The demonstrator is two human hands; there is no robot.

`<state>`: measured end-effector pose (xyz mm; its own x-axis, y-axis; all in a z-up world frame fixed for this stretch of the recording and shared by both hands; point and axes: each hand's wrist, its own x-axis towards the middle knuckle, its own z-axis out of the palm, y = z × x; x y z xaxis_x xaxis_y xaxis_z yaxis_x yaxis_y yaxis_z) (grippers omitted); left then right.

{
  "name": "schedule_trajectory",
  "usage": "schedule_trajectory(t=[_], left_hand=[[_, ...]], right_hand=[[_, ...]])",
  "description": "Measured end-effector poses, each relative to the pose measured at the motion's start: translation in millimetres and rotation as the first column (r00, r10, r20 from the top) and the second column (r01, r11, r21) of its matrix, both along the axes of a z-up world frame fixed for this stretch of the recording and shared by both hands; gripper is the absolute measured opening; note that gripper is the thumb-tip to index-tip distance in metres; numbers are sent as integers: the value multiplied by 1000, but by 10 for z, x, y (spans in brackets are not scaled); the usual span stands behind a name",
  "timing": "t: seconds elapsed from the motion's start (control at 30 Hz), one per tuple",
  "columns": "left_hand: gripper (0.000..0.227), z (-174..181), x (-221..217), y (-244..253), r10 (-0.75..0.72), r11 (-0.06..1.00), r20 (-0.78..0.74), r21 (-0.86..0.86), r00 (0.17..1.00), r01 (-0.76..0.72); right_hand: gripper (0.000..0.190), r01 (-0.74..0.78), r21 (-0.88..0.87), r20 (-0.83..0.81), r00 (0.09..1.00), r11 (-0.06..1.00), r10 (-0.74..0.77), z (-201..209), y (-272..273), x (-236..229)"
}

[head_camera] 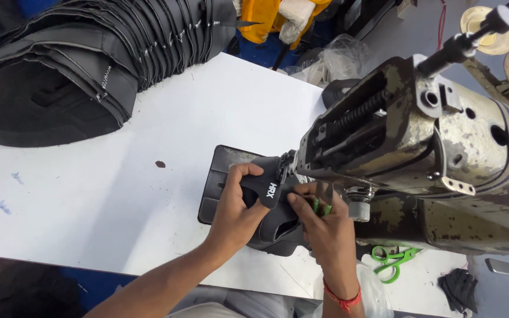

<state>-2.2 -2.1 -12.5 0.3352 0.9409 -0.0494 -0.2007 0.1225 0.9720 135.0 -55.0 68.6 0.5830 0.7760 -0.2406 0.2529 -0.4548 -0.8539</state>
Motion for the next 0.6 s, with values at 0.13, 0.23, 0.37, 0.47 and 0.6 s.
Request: schedule_trajectory(t=[0.13,0.23,0.37,0.47,0.6], left_hand=[[44,-33,6,6,-11,999,55,-32,998,12],[43,15,2,22,-29,992,113,-115,993,42],[42,15,6,15,-28,988,115,-147,993,45],[42,-42,34,-7,-11,998,99,-62,995,18],[42,15,32,9,-9,1000,73,-21,997,10]], right_hand=[[12,-57,48,-29,998,997,59,-99,-10,45],[10,-86,59,-4,996,995,86,-144,-2,85],[9,-115,50,-7,993,992,115,-127,31,95],[9,-105,31,4,994,994,105,-148,22,107],[13,-57,141,-146,986,988,77,-293,-85,217]])
